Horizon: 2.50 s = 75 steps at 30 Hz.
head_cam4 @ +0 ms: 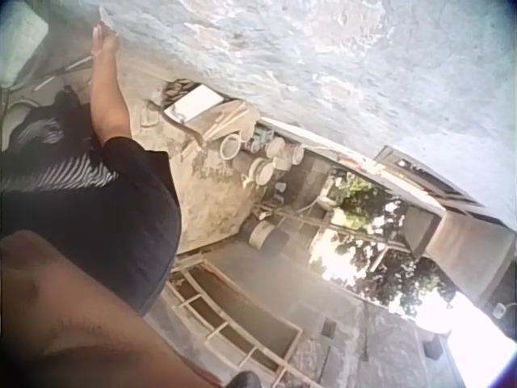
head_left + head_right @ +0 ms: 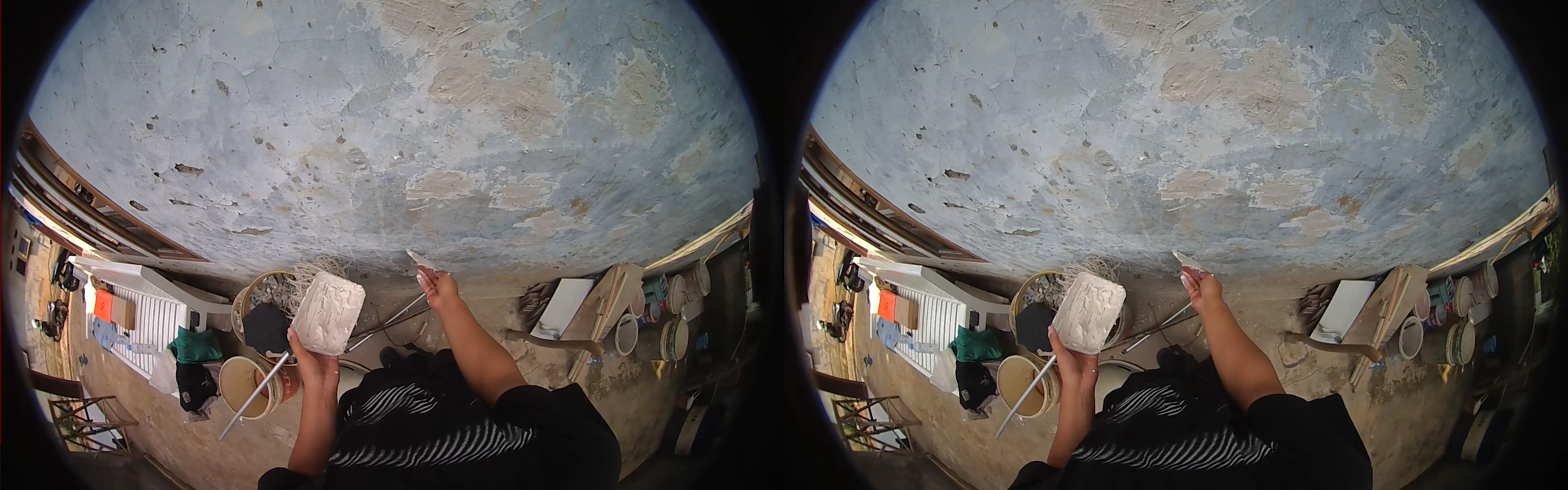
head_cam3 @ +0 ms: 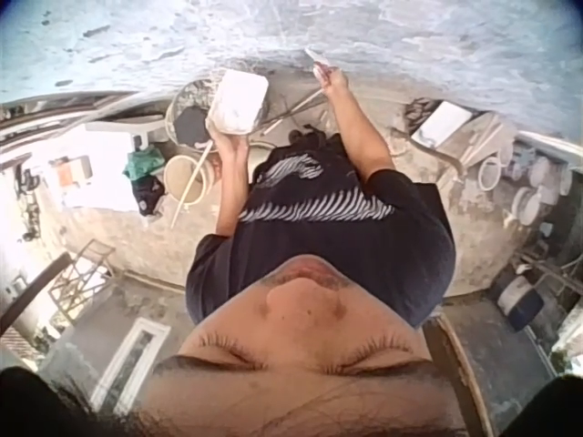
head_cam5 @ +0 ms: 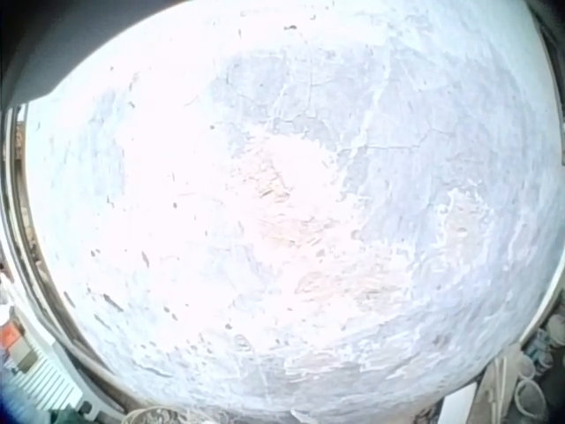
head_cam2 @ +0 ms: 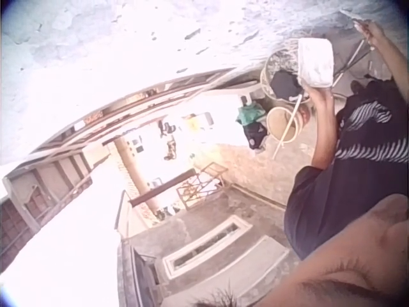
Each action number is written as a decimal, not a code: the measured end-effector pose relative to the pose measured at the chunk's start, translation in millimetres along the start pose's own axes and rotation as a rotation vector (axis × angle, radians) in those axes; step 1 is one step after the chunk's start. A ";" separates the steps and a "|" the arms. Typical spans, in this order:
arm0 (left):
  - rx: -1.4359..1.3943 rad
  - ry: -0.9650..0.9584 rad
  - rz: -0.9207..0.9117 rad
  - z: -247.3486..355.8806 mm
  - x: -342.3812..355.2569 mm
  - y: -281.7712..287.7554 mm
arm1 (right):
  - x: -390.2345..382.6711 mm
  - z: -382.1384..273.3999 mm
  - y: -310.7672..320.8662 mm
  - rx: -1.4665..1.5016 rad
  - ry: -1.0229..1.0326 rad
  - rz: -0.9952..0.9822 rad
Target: Apply putty or filler to a damaged exterior wall using a scraper.
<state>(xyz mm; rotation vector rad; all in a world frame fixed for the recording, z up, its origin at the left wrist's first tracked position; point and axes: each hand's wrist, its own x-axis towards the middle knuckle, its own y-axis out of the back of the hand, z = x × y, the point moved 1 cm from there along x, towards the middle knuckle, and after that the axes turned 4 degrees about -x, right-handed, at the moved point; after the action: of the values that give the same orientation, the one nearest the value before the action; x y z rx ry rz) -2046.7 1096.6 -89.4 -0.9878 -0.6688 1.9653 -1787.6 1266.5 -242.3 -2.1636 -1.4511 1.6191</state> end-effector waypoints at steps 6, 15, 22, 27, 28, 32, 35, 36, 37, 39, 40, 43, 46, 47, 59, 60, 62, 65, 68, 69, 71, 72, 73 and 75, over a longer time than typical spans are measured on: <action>-0.011 -0.007 -0.006 -1.4 4.8 -1.2 | 6.9 -1.5 -1.3 -0.058 0.014 0.029; -0.001 0.011 0.002 -4.9 1.0 -14.7 | 10.0 -14.8 -6.6 -0.021 -0.005 0.040; -0.002 0.003 -0.021 -6.8 1.2 -20.8 | 15.1 -47.3 -19.4 0.036 0.047 0.028; -0.005 -0.018 -0.007 -5.1 -2.9 -16.6 | 0.1 -44.4 -0.2 0.027 0.041 0.034; -0.013 -0.014 -0.004 -5.5 -3.0 -13.5 | -2.4 -38.4 4.9 0.026 0.041 0.034; -0.020 0.010 -0.018 -6.9 -2.9 -11.2 | 1.2 -18.7 10.0 -0.066 0.032 0.050; -0.017 0.014 -0.006 -9.3 -3.5 -12.5 | 10.8 -14.6 4.8 -0.095 0.051 0.026; -0.016 0.012 -0.004 -9.3 -4.8 -13.3 | 11.7 -15.9 -0.9 -0.094 0.069 0.000; -0.018 0.014 0.010 -9.1 -6.9 -15.3 | 11.5 -19.6 -3.6 -0.094 0.066 -0.001; -0.019 0.013 0.025 -8.9 -8.4 -14.9 | 10.1 -29.4 -3.9 0.038 0.103 -0.056; -0.025 -0.005 0.026 -8.7 -8.3 -13.6 | 8.8 -31.5 -2.5 0.053 0.118 -0.060; -0.027 -0.027 0.025 -8.4 -11.3 -9.8 | 3.1 -19.7 13.8 0.010 0.075 -0.013; -0.025 -0.025 0.023 -11.0 -12.0 -7.2 | 7.0 -5.1 29.8 -0.069 0.046 0.043; -0.028 -0.021 0.025 -12.5 -11.1 -6.9 | 12.6 -4.3 30.9 -0.067 0.049 0.045; -0.027 -0.028 0.022 -12.7 -10.5 -2.4 | 2.1 3.2 42.6 0.062 0.028 0.020; -0.026 -0.024 0.019 -13.0 -10.2 -2.3 | 4.4 3.7 41.1 0.026 -0.005 0.032; -0.015 -0.010 0.033 -13.7 -9.7 -2.3 | 10.2 1.2 37.5 -0.008 -0.034 0.047; 0.009 -0.026 0.022 -11.9 -9.7 -4.1 | 8.0 -7.9 19.5 -0.003 0.088 -0.037; -0.001 -0.019 0.049 -6.8 -13.1 -6.9 | -2.5 -8.8 15.6 0.063 0.116 -0.119; -0.003 -0.019 0.048 -5.6 -12.5 -7.0 | -7.4 -5.5 21.2 0.087 0.118 -0.102; 0.008 -0.023 0.026 -3.3 -11.3 -6.6 | -11.8 3.2 36.0 0.112 0.119 -0.086; 0.008 -0.022 0.024 -2.7 -10.7 -5.6 | -14.0 6.7 43.2 0.124 0.111 -0.092; 0.006 -0.018 0.038 -2.2 -10.4 -3.9 | -14.8 9.6 48.9 0.135 0.102 -0.098; 0.004 -0.015 0.052 -1.7 -12.0 -2.4 | -15.9 12.9 55.8 0.087 0.095 -0.104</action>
<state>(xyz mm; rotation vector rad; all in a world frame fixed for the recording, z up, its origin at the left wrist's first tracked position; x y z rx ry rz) -2040.0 1087.9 -83.9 -0.9981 -0.6531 2.0198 -1762.5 1218.8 -267.5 -2.0521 -1.4132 1.4957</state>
